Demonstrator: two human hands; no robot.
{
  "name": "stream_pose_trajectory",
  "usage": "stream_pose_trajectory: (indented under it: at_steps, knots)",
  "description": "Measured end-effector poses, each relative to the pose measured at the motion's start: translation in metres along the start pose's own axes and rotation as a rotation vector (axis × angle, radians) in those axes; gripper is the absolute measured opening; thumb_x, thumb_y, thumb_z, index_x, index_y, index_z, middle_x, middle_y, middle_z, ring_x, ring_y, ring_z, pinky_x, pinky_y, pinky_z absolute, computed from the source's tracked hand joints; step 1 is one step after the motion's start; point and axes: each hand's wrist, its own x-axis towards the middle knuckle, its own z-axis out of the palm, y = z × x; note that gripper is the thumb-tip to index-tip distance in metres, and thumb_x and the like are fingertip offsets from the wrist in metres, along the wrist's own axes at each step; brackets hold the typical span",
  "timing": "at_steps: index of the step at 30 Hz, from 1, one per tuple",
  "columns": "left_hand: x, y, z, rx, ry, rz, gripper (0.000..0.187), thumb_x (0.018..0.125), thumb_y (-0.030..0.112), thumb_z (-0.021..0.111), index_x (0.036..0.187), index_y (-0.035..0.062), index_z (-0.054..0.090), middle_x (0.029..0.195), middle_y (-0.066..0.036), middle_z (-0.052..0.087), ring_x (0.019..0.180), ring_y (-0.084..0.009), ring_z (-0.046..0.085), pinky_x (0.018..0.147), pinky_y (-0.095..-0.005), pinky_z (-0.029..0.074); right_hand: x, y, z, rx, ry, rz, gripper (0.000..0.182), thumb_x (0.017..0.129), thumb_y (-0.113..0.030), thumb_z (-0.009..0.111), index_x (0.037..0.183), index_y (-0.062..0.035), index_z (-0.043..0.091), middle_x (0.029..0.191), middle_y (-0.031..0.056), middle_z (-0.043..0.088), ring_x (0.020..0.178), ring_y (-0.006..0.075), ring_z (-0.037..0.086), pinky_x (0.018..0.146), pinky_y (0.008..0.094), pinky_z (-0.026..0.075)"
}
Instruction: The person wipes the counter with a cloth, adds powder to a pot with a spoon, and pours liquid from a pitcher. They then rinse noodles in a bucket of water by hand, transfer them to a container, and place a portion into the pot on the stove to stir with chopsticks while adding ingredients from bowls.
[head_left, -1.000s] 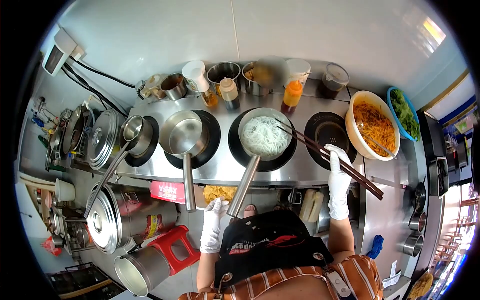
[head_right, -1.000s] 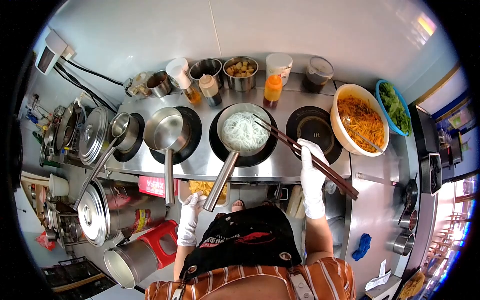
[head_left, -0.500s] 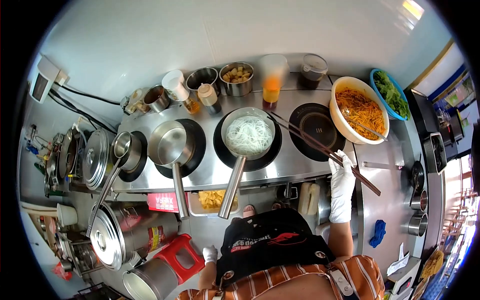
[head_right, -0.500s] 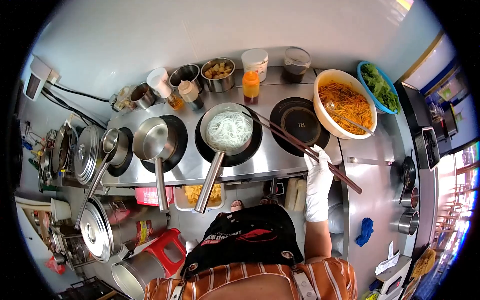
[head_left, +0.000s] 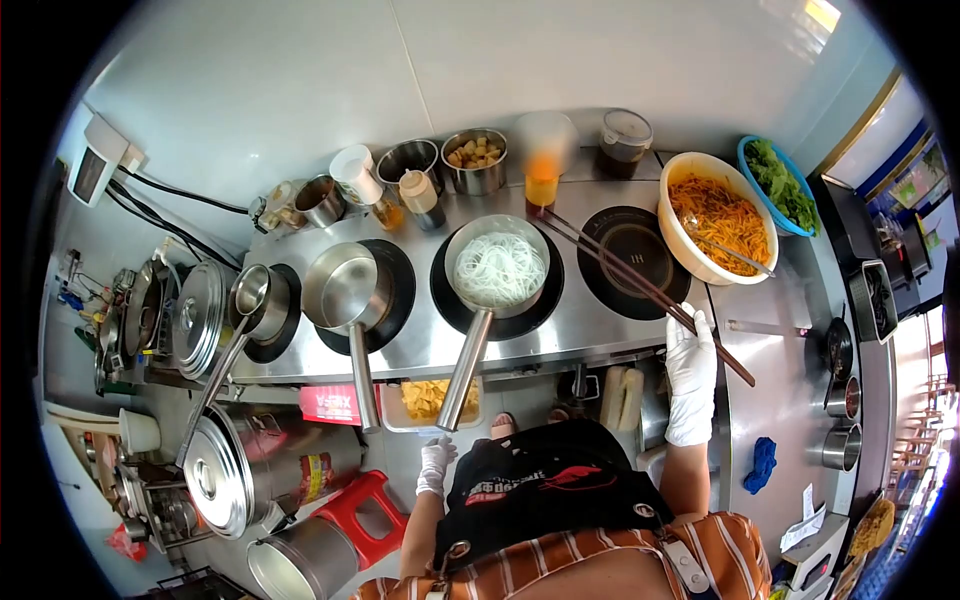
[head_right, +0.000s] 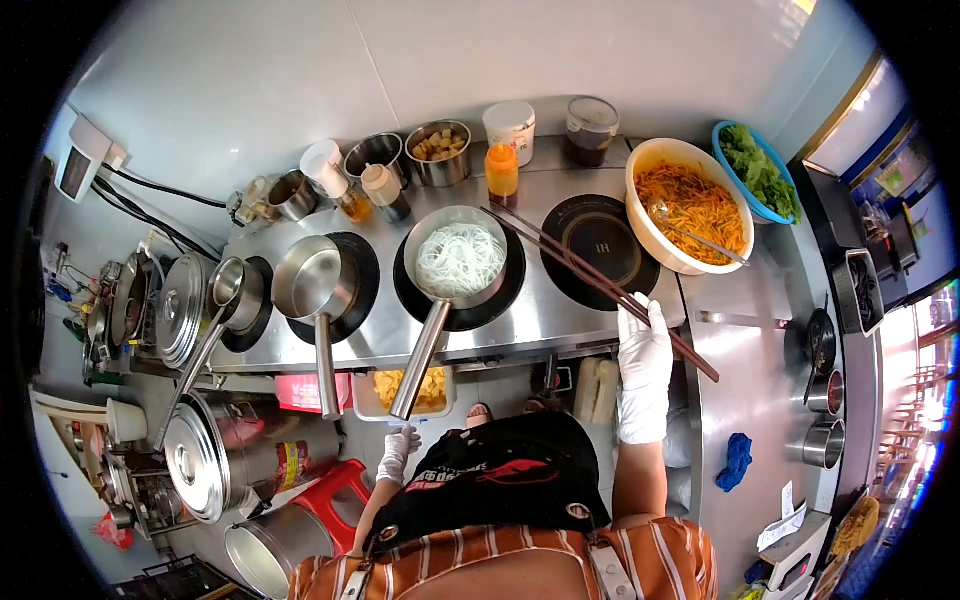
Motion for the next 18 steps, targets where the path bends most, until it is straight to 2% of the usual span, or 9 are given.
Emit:
stream_pose_trajectory:
  at_steps: [3, 5, 6, 8, 11, 13, 16, 18]
  knots:
    - [-0.005, 0.007, 0.003, 0.015, -0.024, 0.001, 0.03, 0.087, 0.029, 0.054, 0.094, -0.0001, 0.061, 0.072, -0.011, 0.063, 0.056, -0.0186, 0.06, 0.051, -0.0286, 0.046, -0.003, -0.002, -0.006, -0.017, -0.027, -0.027, 0.026, 0.089, -0.013, 0.058, 0.107, 0.0058, 0.054, 0.108, 0.0159, 0.06, 0.103, 0.0254, 0.059, 0.097, 0.038, 0.047]
    - [-0.001, -0.007, -0.004, 0.064, -0.022, -0.062, 0.029, 0.086, 0.027, 0.054, 0.095, -0.0001, 0.061, 0.072, -0.012, 0.063, 0.056, -0.019, 0.06, 0.051, -0.0288, 0.046, -0.011, -0.001, 0.002, -0.164, -0.129, -0.146, 0.022, 0.089, -0.012, 0.058, 0.104, 0.0044, 0.057, 0.104, 0.0142, 0.061, 0.1, 0.0239, 0.06, 0.094, 0.0362, 0.048]
    - [0.001, -0.018, -0.009, 0.056, -0.009, -0.077, 0.03, 0.085, 0.027, 0.053, 0.093, -0.0014, 0.06, 0.072, -0.013, 0.063, 0.055, -0.0209, 0.059, 0.051, -0.0307, 0.047, -0.015, 0.0, 0.009, -0.167, -0.133, -0.142, 0.022, 0.089, -0.012, 0.058, 0.104, 0.0044, 0.057, 0.104, 0.0142, 0.061, 0.1, 0.0239, 0.06, 0.094, 0.0362, 0.048]
    - [-0.003, -0.034, -0.022, 0.117, -0.005, -0.122, 0.031, 0.085, 0.028, 0.053, 0.092, -0.0018, 0.059, 0.071, -0.013, 0.063, 0.055, -0.0218, 0.059, 0.051, -0.032, 0.047, -0.023, 0.006, 0.03, -0.576, -0.22, -0.299, 0.02, 0.09, -0.012, 0.058, 0.102, 0.0031, 0.059, 0.101, 0.0124, 0.062, 0.095, 0.0215, 0.061, 0.09, 0.034, 0.05]
    - [-0.005, -0.061, -0.045, 0.159, -0.026, -0.194, 0.033, 0.086, 0.03, 0.051, 0.09, -0.0027, 0.059, 0.071, -0.014, 0.062, 0.055, -0.0233, 0.059, 0.051, -0.034, 0.048, -0.017, 0.03, 0.048, -0.858, -0.439, -0.359, 0.01, 0.085, -0.002, 0.06, 0.093, 0.0028, 0.065, 0.097, 0.011, 0.064, 0.089, 0.0178, 0.061, 0.083, 0.0293, 0.051]
    - [-0.006, -0.07, -0.051, 0.134, -0.049, -0.227, 0.034, 0.086, 0.03, 0.051, 0.09, -0.0031, 0.059, 0.071, -0.014, 0.062, 0.055, -0.0239, 0.059, 0.051, -0.0348, 0.048, -0.013, 0.049, 0.067, -1.078, -0.634, -0.5, 0.009, 0.082, 0.002, 0.062, 0.091, 0.0017, 0.066, 0.095, 0.0099, 0.065, 0.087, 0.0162, 0.061, 0.08, 0.0265, 0.049]
    - [-0.017, -0.069, -0.05, 0.08, 0.025, -0.246, 0.033, 0.086, 0.028, 0.051, 0.09, -0.0032, 0.059, 0.071, -0.014, 0.063, 0.056, -0.0235, 0.06, 0.051, -0.0349, 0.048, 0.007, 0.084, 0.077, -1.128, -0.845, -0.476, 0.009, 0.082, 0.001, 0.062, 0.09, 0.0004, 0.065, 0.09, 0.0087, 0.065, 0.084, 0.0162, 0.061, 0.077, 0.0257, 0.047]
    - [-0.02, -0.067, -0.047, 0.012, 0.076, -0.162, 0.031, 0.088, 0.027, 0.052, 0.092, -0.0034, 0.059, 0.073, -0.014, 0.063, 0.057, -0.0232, 0.061, 0.051, -0.0351, 0.049, 0.018, 0.101, 0.078, -1.142, -0.903, -0.435, 0.006, 0.082, 0.0, 0.063, 0.088, 0.0006, 0.064, 0.087, 0.0081, 0.065, 0.08, 0.0157, 0.061, 0.074, 0.0255, 0.047]
